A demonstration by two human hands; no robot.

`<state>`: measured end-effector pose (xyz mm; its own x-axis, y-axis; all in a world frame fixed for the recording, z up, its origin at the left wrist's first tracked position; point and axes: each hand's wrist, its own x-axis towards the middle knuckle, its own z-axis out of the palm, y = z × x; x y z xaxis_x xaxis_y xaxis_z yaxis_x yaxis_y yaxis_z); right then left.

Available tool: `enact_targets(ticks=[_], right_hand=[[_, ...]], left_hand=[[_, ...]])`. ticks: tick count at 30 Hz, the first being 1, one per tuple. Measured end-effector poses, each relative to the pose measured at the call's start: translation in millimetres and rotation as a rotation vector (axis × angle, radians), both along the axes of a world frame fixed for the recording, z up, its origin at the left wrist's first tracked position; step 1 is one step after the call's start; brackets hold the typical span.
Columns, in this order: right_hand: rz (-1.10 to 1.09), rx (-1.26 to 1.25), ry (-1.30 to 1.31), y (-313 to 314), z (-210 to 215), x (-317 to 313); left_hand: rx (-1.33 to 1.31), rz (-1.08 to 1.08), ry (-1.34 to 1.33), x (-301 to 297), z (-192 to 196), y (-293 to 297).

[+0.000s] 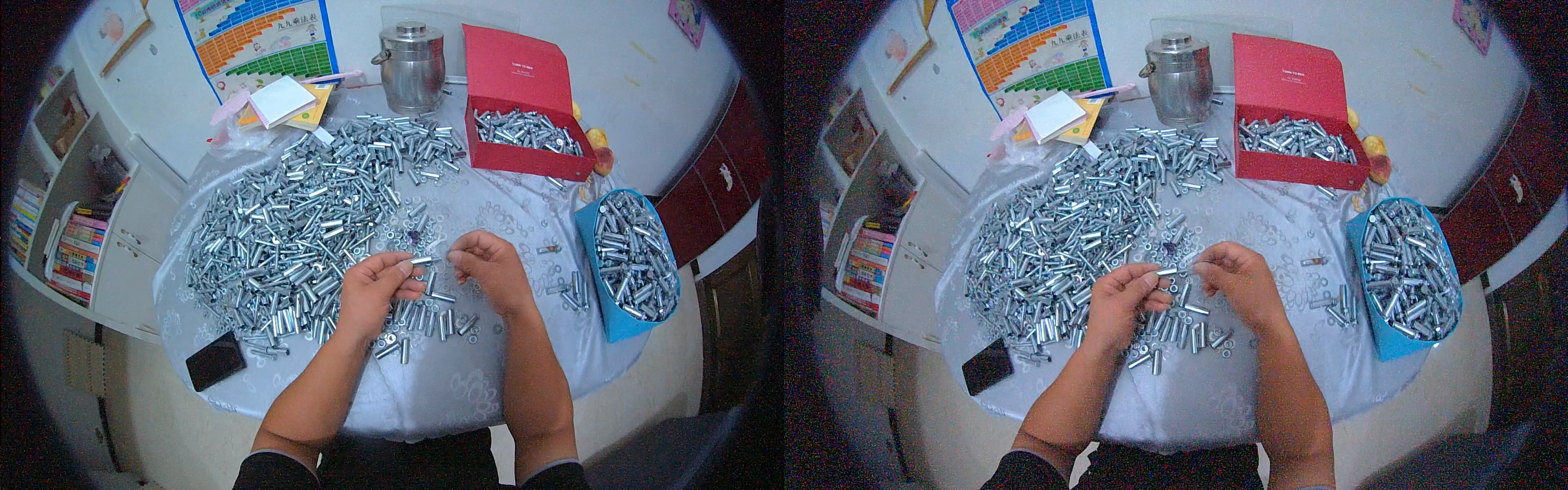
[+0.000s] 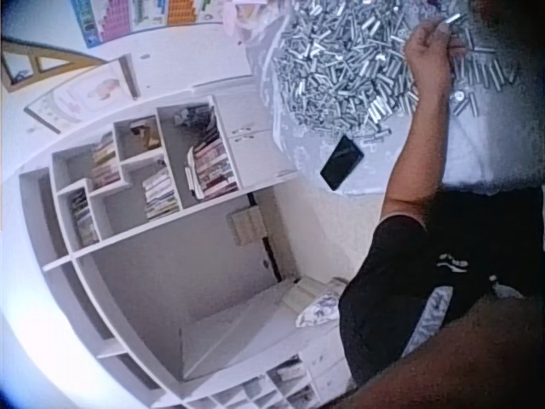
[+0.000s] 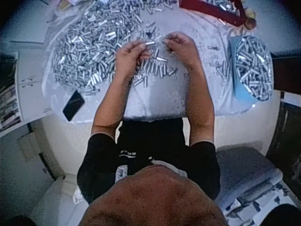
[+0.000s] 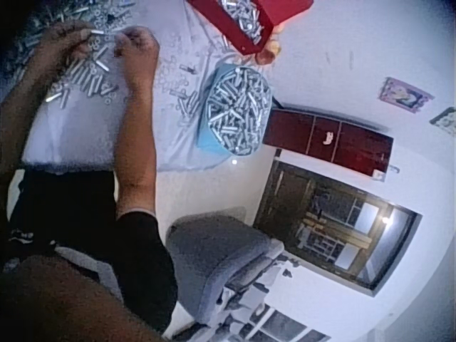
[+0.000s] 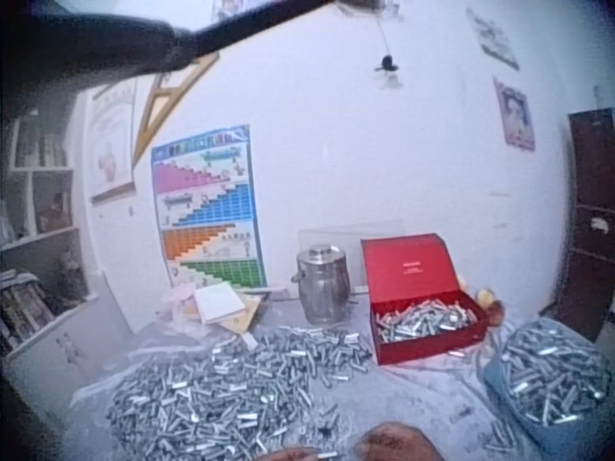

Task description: The person repeatedly picks up cylindrical metal fasteners and small washers from a large pile on a table. They thread the washers onto the fasteners by hand and place the assembled units into a red box or a blue container. The process is repetitive and involves handling small metal parts one by one.

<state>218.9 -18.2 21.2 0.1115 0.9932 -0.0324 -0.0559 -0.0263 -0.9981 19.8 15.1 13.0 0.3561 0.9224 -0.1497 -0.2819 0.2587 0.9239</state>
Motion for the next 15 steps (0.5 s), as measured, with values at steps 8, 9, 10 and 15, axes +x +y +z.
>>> enact_targets(ticks=[8, 9, 10, 15], right_hand=[[0.004, 0.043, 0.138, 0, -5, -9], [0.003, 0.043, 0.146, 0, -6, -9], [0.001, 0.043, 0.153, 1, -6, -10], [0.001, 0.032, 0.042, -2, 4, -13]], left_hand=[[-0.059, -0.034, -0.067, -1, -2, 1], [-0.063, -0.035, -0.069, -1, -2, 1], [-0.067, -0.037, -0.072, -1, -1, 1], [-0.106, -0.031, -0.100, -2, -2, 2]])
